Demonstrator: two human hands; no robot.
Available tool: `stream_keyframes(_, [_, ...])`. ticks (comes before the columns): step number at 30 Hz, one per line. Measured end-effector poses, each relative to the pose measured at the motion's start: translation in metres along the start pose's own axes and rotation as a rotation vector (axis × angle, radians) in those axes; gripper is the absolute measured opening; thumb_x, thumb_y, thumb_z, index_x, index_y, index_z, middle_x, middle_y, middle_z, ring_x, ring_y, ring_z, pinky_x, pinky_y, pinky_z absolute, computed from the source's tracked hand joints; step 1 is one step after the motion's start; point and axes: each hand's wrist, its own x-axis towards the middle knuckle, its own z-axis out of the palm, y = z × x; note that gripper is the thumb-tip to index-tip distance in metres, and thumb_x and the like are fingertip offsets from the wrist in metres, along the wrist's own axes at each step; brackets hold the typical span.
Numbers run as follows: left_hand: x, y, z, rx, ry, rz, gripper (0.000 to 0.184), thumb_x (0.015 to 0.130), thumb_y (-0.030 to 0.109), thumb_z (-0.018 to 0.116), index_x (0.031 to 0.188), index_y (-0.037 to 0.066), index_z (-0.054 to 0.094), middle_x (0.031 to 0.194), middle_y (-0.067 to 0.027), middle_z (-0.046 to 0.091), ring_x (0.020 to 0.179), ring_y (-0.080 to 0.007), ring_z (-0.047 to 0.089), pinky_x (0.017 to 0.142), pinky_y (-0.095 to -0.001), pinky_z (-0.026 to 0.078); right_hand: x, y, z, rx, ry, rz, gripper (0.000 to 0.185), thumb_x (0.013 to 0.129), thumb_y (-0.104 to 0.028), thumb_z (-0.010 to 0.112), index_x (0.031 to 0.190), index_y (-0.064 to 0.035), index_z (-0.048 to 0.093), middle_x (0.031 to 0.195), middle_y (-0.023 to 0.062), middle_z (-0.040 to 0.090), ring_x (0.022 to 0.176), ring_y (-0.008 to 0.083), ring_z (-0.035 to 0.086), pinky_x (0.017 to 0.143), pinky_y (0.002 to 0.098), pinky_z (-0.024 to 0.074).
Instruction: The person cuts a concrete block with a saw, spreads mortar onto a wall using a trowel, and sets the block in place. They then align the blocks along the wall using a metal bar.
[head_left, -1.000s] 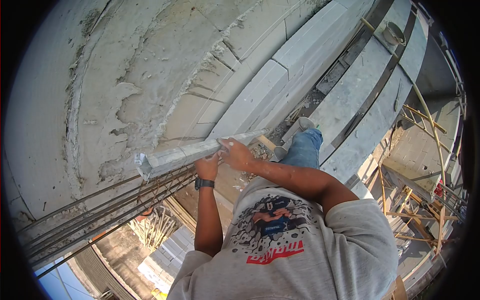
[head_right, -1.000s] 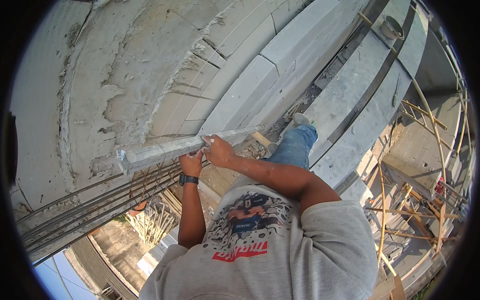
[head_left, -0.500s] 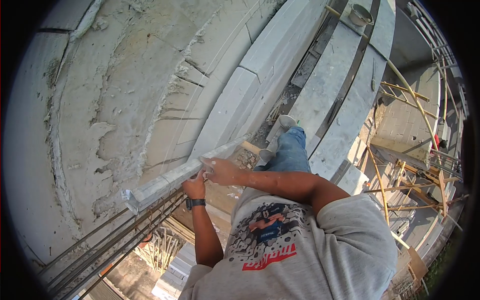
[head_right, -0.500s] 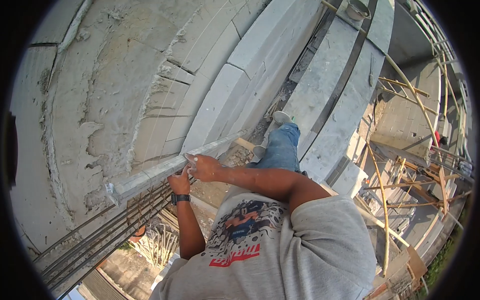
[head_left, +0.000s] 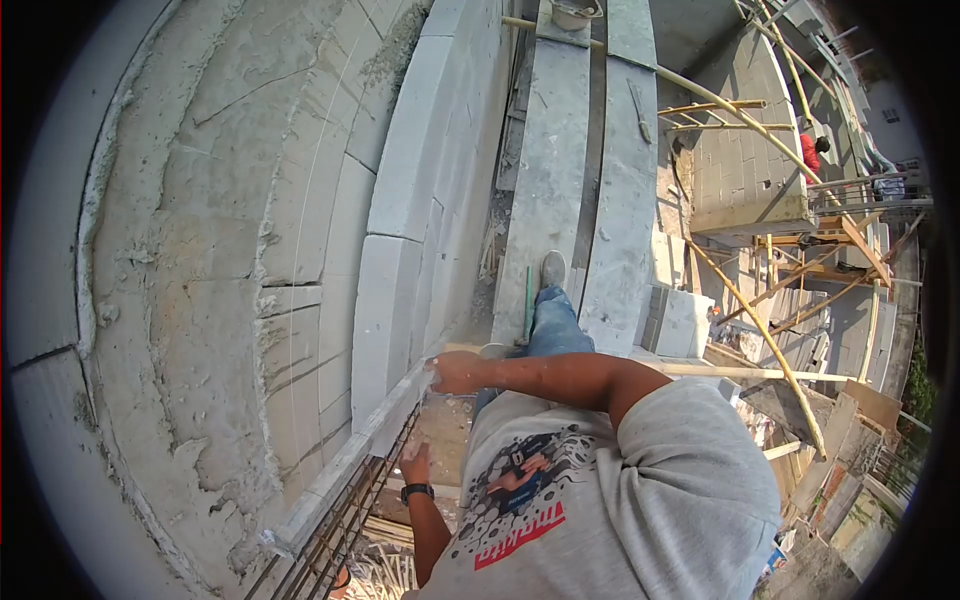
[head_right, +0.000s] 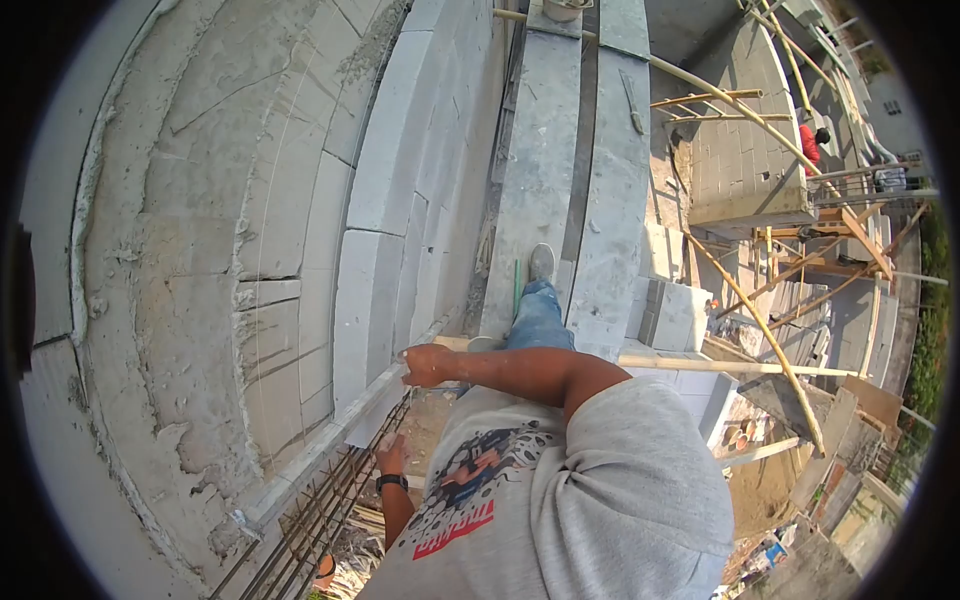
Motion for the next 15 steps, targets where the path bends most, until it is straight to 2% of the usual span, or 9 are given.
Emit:
stream_keyframes(1, [-0.005, 0.003, 0.011, 0.118, -0.103, -0.167, 0.059, 0.084, 0.02, 0.083, 0.128, -0.009, 0.056, 0.119, -0.0203, 0.069, 0.099, -0.0254, 0.069, 0.082, -0.0342, 0.055, -0.009, 0.024, -0.015, -0.047, 0.025, 0.048, 0.053, 0.087, -0.04, 0.068, 0.122, 0.0003, 0.064, 0.105, 0.0275, 0.071, 0.103, 0.0437, 0.068, 0.092, 0.0505, 0.0537])
stream_keyframes(3, [-0.007, 0.016, 0.038, 0.484, -0.143, 0.092, 0.066, 0.084, 0.025, 0.083, 0.132, -0.009, 0.055, 0.124, -0.0222, 0.068, 0.107, -0.0278, 0.069, 0.089, -0.0349, 0.054, -0.035, 0.062, -0.078, -0.168, -0.022, 0.172, 0.053, 0.088, -0.04, 0.066, 0.123, -0.0006, 0.065, 0.112, 0.0259, 0.071, 0.107, 0.0422, 0.068, 0.094, 0.0502, 0.0534])
stream_keyframes(4, [-0.008, 0.026, 0.054, 0.66, -0.155, 0.216, 0.069, 0.084, 0.027, 0.083, 0.135, -0.009, 0.054, 0.126, -0.0232, 0.067, 0.111, -0.029, 0.069, 0.093, -0.0353, 0.054, -0.053, 0.086, -0.105, -0.16, 0.088, 0.206, 0.053, 0.089, -0.041, 0.066, 0.124, -0.0004, 0.065, 0.113, 0.0259, 0.071, 0.107, 0.042, 0.068, 0.094, 0.0499, 0.0536])
stream_keyframes(6, [0.01, 0.048, 0.083, 0.587, -0.178, 0.247, 0.072, 0.085, 0.03, 0.082, 0.138, -0.009, 0.052, 0.128, -0.0248, 0.066, 0.117, -0.029, 0.067, 0.097, -0.0361, 0.052, -0.078, 0.146, -0.157, -0.179, 0.175, 0.421, 0.051, 0.088, -0.041, 0.067, 0.118, 0.0007, 0.068, 0.113, 0.0266, 0.07, 0.106, 0.0418, 0.068, 0.093, 0.0491, 0.0538])
stream_keyframes(7, [0.018, 0.063, 0.095, 0.559, -0.19, 0.26, 0.074, 0.085, 0.032, 0.081, 0.139, -0.009, 0.051, 0.13, -0.0256, 0.066, 0.12, -0.029, 0.066, 0.099, -0.0364, 0.052, -0.092, 0.18, -0.181, -0.208, 0.226, 0.462, 0.056, 0.09, -0.04, 0.067, 0.13, -0.0016, 0.063, 0.116, 0.0269, 0.069, 0.108, 0.0436, 0.067, 0.095, 0.0492, 0.0525])
stream_keyframes(10, [0.03, 0.127, 0.141, 0.335, -0.155, 0.38, 0.076, 0.085, 0.033, 0.08, 0.14, -0.009, 0.05, 0.13, -0.0273, 0.065, 0.121, -0.0315, 0.065, 0.103, -0.0377, 0.05, -0.137, 0.246, -0.237, -0.099, 0.609, 0.598, 0.044, 0.087, -0.036, 0.069, 0.104, 0.005, 0.071, 0.103, 0.0309, 0.07, 0.101, 0.0466, 0.067, 0.087, 0.0511, 0.0531])
stream_keyframes(11, [0.038, 0.138, 0.151, 0.254, -0.139, 0.404, 0.078, 0.084, 0.034, 0.081, 0.14, -0.009, 0.049, 0.13, -0.028, 0.065, 0.12, -0.0333, 0.065, 0.104, -0.0385, 0.05, -0.145, 0.283, -0.244, -0.139, 0.691, 0.561, 0.043, 0.087, -0.035, 0.068, 0.096, 0.0068, 0.071, 0.098, 0.0317, 0.07, 0.097, 0.0477, 0.067, 0.084, 0.0514, 0.0533])
stream_keyframes(13, [0.052, 0.163, 0.166, 0.44, -0.006, 0.454, 0.089, 0.08, 0.04, 0.083, 0.144, -0.007, 0.045, 0.139, -0.0304, 0.057, 0.13, -0.0375, 0.057, 0.111, -0.043, 0.045, -0.157, 0.315, -0.262, -0.253, 0.656, 0.543, 0.042, 0.087, -0.034, 0.069, 0.095, 0.0068, 0.072, 0.094, 0.0292, 0.07, 0.093, 0.0478, 0.068, 0.082, 0.0526, 0.053])
stream_keyframes(15, [0.064, 0.173, 0.175, 0.749, 0.171, 0.466, 0.098, 0.081, 0.049, 0.081, 0.151, -0.004, 0.037, 0.147, -0.0319, 0.047, 0.14, -0.0389, 0.046, 0.114, -0.0468, 0.04, -0.156, 0.368, -0.257, -0.398, 0.664, 0.341, 0.043, 0.089, -0.034, 0.072, 0.1, 0.0073, 0.072, 0.086, 0.0242, 0.072, 0.079, 0.0397, 0.071, 0.071, 0.0469, 0.0549])
